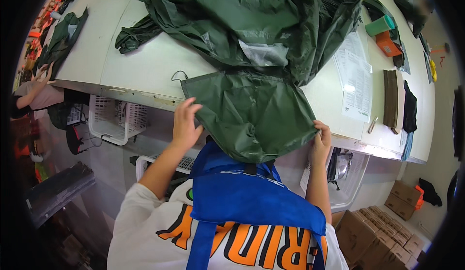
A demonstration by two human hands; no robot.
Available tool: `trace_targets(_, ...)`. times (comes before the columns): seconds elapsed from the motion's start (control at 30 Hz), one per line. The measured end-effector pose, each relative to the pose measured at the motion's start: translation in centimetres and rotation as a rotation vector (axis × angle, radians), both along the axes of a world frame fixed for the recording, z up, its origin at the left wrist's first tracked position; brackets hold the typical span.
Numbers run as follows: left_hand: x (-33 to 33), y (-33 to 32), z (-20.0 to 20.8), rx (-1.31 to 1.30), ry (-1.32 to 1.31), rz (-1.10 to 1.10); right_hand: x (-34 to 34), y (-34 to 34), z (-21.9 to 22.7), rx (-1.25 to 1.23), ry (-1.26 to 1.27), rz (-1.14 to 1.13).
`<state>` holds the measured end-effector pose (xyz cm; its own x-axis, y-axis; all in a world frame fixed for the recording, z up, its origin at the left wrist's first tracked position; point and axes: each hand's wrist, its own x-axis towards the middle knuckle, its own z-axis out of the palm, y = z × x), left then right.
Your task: The person folds a dark green jacket on a white table, smoothing the fabric, aligning edges, and folding it into a compact rectangle. The person then places the folded jacket into a plastic bag and sets it aside with other folded items.
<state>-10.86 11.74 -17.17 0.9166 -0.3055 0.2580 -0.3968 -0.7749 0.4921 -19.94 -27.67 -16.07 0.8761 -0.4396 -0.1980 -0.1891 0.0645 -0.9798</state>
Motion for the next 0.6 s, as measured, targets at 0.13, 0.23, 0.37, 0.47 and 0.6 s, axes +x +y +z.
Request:
trace_targets(0.13,5.1,2.9,-1.1,0.011,0.294,-0.519,2.4,-4.3,1.2,-0.639,-0.055,0.425)
trace_targets(0.23,7.9,3.6,0.0,0.044,0.388,-0.608,3.7,-7.9,1.8,-1.058,0.231,0.517)
trace_targets(0.37,8.4,2.3,-0.7,0.077,0.518,-0.543,4.8,-0.6,3.0,-1.205,-0.031,0.041)
trace_targets(0.47,7.9,2.3,-0.7,0.094,0.578,-0.386,3.0,8.1,5.0,-0.948,-0.312,0.692)
trace_targets(0.6,8.8,1.5,-0.7,0.084,0.512,-0.39,4.3,12.6,3.1,-1.042,-0.03,0.596)
